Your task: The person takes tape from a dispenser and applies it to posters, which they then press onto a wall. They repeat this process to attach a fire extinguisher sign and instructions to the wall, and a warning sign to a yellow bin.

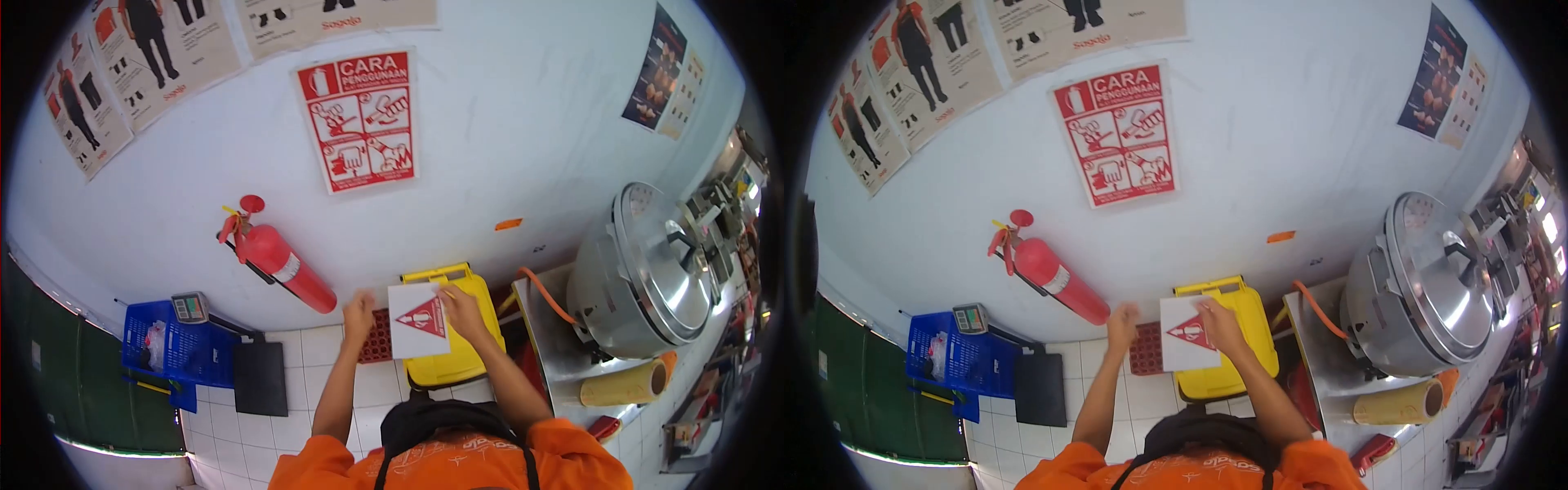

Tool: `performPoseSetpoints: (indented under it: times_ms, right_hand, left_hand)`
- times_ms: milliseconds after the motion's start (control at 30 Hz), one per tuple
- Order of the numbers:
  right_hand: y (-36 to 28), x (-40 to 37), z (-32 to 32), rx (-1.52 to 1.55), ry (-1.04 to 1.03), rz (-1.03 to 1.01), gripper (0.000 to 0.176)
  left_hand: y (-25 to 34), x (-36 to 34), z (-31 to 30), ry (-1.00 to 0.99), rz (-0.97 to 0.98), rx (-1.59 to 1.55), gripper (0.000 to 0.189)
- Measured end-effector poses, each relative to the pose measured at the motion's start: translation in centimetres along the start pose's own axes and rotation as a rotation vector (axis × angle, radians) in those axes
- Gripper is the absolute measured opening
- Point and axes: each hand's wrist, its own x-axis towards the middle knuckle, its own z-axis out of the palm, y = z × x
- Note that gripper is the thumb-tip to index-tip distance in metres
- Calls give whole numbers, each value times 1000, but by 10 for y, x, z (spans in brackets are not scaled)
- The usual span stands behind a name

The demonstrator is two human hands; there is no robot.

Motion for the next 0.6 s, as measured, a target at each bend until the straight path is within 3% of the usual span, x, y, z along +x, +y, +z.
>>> performPoseSetpoints:
  times_ms: [33,67,100,133,200,233,300,333,367,400,433,467,533,600]
  right_hand:
    - [59,-40,-7,224,151,22,21]
    - [68,-84,-32,109,221,158,27]
    - [84,-127,-54,-37,230,254,32]
    - [97,-164,-73,-179,238,353,36]
    - [99,-234,-101,-410,107,498,40]
    - [110,-272,-107,-336,80,441,41]
    - [105,-338,-114,-170,-53,555,51]
    - [104,-373,-115,-118,-106,602,58]
    - [112,-406,-118,92,-154,695,63]
    - [115,-446,-121,329,-182,784,69]
    - [85,-459,-149,412,-190,783,72]
    - [78,-488,-165,334,-202,810,74]
    - [46,-532,-206,238,-231,1067,78]
    - [56,-595,-241,105,-36,924,54]
  left_hand:
    - [-5,-38,18,-28,43,0,21]
    - [-59,-61,44,-52,273,89,32]
    - [-38,-98,47,-296,-5,197,41]
    - [-42,-127,65,-420,-53,161,47]
    - [-10,-174,89,-763,18,500,64]
    - [5,-193,109,-864,97,488,61]
    - [-6,-221,153,-1233,328,530,53]
    - [10,-231,173,-1428,253,558,52]
    - [10,-249,198,-1407,412,609,51]
    - [53,-262,216,-1536,374,705,50]
    - [52,-280,235,-1428,475,605,49]
    - [87,-300,249,-1472,487,481,45]
    - [117,-344,284,-1748,283,310,45]
    - [129,-395,312,-1948,147,140,45]
